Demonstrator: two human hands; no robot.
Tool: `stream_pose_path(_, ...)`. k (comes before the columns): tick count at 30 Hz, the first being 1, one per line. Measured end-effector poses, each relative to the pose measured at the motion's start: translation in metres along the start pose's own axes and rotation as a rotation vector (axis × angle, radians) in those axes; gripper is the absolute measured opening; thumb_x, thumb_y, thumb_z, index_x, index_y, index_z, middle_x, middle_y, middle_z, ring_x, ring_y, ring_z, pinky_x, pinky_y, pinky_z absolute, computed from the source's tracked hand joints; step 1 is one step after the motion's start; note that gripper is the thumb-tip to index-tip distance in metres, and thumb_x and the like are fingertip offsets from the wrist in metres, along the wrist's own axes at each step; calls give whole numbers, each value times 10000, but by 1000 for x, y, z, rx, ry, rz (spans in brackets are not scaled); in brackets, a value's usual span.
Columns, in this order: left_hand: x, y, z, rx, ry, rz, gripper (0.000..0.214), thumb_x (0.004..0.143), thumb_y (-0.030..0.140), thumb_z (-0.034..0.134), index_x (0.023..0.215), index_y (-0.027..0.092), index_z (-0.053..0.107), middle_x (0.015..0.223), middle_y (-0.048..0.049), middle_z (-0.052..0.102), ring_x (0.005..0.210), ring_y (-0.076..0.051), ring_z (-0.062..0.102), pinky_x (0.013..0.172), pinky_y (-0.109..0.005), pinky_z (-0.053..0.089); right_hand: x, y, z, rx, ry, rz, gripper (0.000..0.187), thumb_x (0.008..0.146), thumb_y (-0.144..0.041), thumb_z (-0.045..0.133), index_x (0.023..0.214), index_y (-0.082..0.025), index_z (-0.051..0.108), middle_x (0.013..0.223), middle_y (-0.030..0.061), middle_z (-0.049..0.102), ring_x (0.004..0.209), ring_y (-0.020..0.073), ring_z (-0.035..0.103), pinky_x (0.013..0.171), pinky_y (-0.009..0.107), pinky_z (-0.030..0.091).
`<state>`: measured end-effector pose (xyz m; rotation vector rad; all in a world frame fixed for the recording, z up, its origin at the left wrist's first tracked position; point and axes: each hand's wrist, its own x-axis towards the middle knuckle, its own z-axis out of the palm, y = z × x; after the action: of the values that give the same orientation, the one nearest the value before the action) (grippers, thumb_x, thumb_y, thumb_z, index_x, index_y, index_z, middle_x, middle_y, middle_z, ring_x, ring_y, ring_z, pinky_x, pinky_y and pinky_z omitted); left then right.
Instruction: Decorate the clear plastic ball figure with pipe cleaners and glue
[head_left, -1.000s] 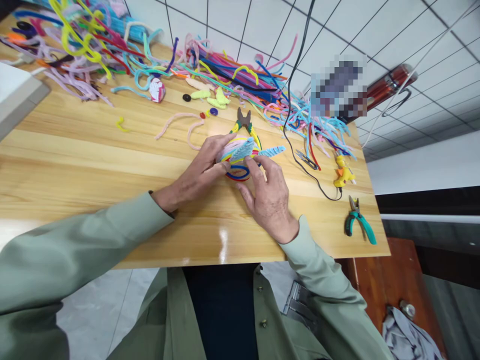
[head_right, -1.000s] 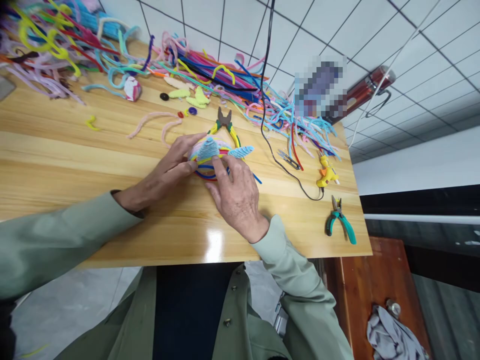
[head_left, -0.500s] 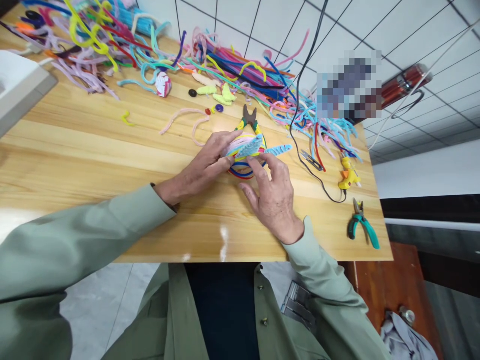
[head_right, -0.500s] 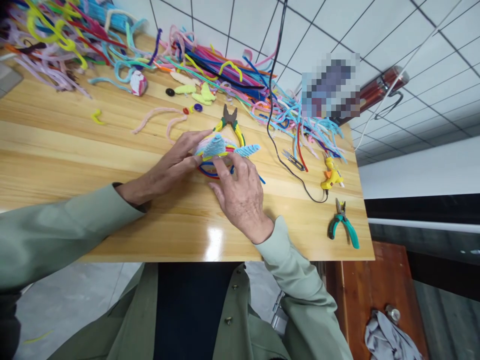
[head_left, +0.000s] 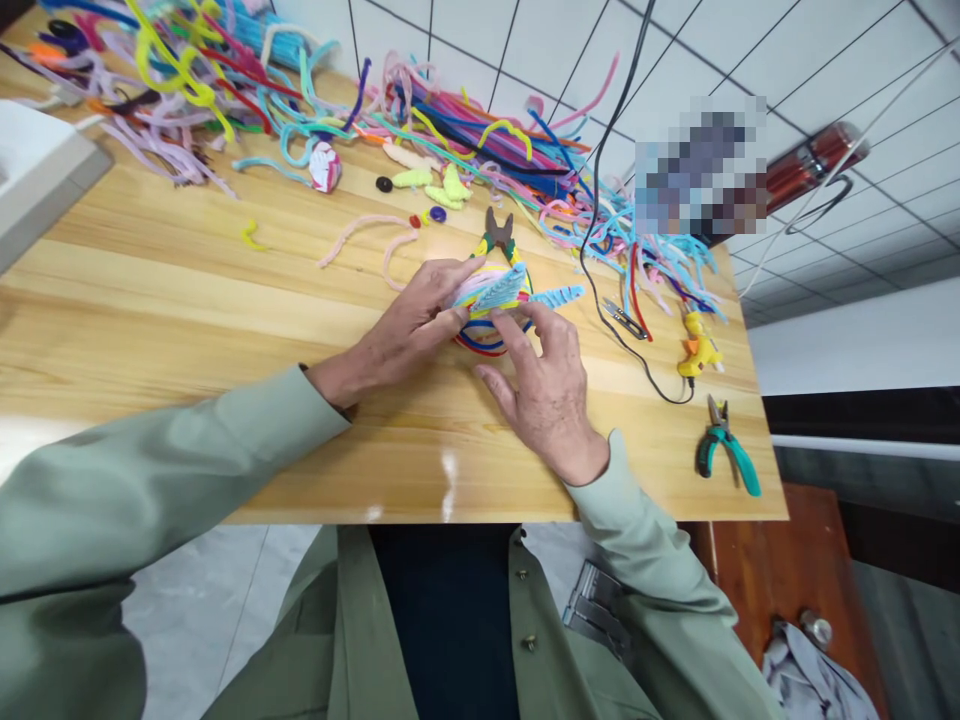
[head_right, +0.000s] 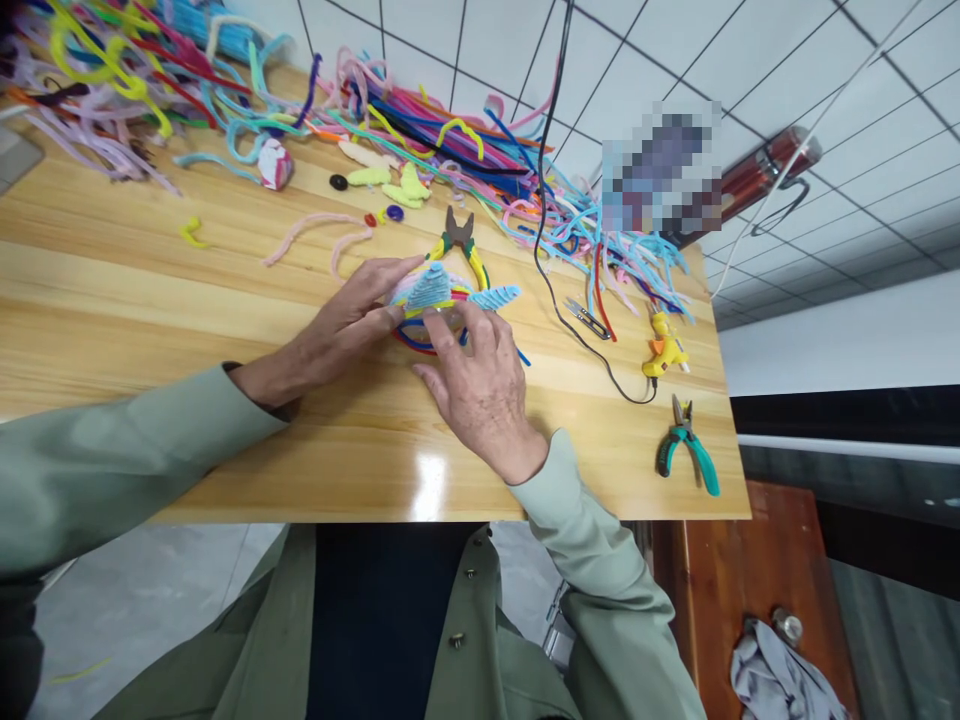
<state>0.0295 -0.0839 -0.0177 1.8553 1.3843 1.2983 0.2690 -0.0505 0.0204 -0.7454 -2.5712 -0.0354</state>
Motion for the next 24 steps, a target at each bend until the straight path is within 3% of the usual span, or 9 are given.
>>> stream_pose_path(5,4,0,-3,59,-4,22,731,1109,726,425,1669,276,556,1648,-148,604,1563,-351,524,1351,-594,394,2,1,-2,-6,-17,3,491,1110,-412,622,1571,-248,583,1546,199,585,1388,371,587,1152,627,561)
stream_pose_path(10,13,7,-22,240,-55,86,674,1051,680,559,1556,248,670,1592,-166,645,1530,-407,563,1327,-676,402,3,0,-4,-11,-34,8,486,1094,-355,644,1567,-255,590,1533,190,601,1397,373,584,1150,627,568)
stream_pose_path(17,19,15,-35,294,-98,129,504,1033,562,614,1458,315,727,1505,-118,734,1422,-372,687,1280,-604,498,7,-1,-7,-32,-46,9,494,1064,-299,690,1551,-253,622,1512,175,614,1357,361,596,1140,583,581)
stream_pose_path(24,20,16,-37,270,-105,85,529,977,646,668,1416,365,755,1497,-88,748,1411,-380,696,1251,-603,537,8,0,-7,-24,-72,17,484,1079,-318,668,1556,-260,613,1523,178,600,1357,371,590,1146,608,572)
